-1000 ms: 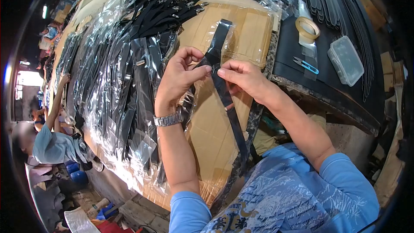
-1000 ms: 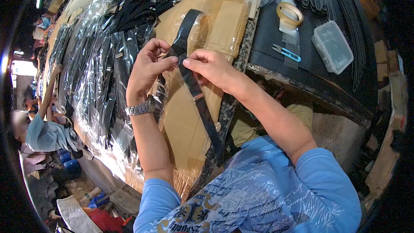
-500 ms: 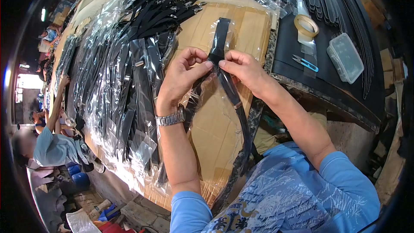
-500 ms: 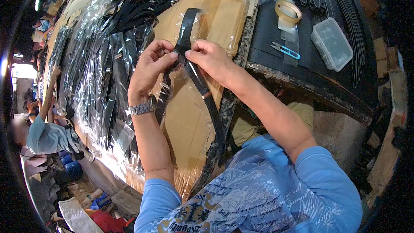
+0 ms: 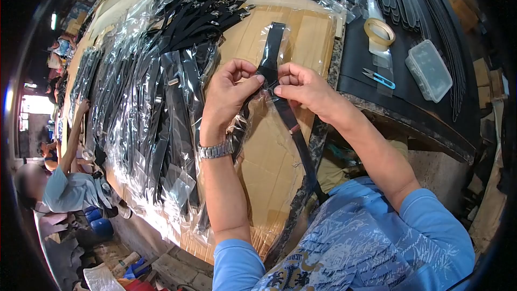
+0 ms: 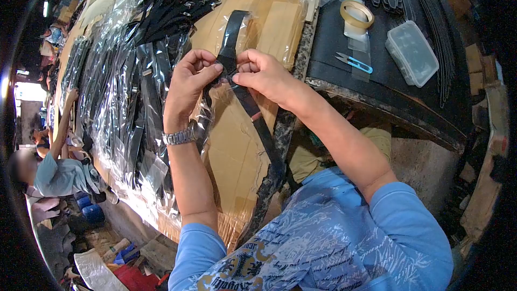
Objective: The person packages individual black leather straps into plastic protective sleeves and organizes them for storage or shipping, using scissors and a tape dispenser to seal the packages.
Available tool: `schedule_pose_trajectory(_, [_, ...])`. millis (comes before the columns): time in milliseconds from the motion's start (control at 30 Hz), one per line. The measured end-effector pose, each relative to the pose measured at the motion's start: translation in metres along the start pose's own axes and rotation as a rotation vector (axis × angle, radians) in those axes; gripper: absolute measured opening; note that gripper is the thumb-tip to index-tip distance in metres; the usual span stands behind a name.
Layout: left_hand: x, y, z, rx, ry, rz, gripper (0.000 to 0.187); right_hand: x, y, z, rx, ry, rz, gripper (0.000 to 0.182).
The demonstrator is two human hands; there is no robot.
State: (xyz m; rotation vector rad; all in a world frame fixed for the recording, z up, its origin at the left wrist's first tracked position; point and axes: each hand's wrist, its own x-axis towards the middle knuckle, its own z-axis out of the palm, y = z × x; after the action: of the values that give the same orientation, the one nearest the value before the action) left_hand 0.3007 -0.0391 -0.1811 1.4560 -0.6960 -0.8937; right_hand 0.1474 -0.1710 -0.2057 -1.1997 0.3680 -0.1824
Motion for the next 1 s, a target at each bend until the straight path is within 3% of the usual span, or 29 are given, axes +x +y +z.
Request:
schedule_pose_trajectory(300, [-0.0013,0.0026,0.0019,0.018,-0.012,0.007,0.019,-0.0061,-0.0062,0.0044,-0.111,0.005,0.007,0.060])
schedule_pose_trajectory(1000, [-0.0014,0.0000,-0.0009,0.015,-0.106,-0.049,0.022,0.0007,-0.0061,0.0004,-0.051,0.093,-0.068,0.068])
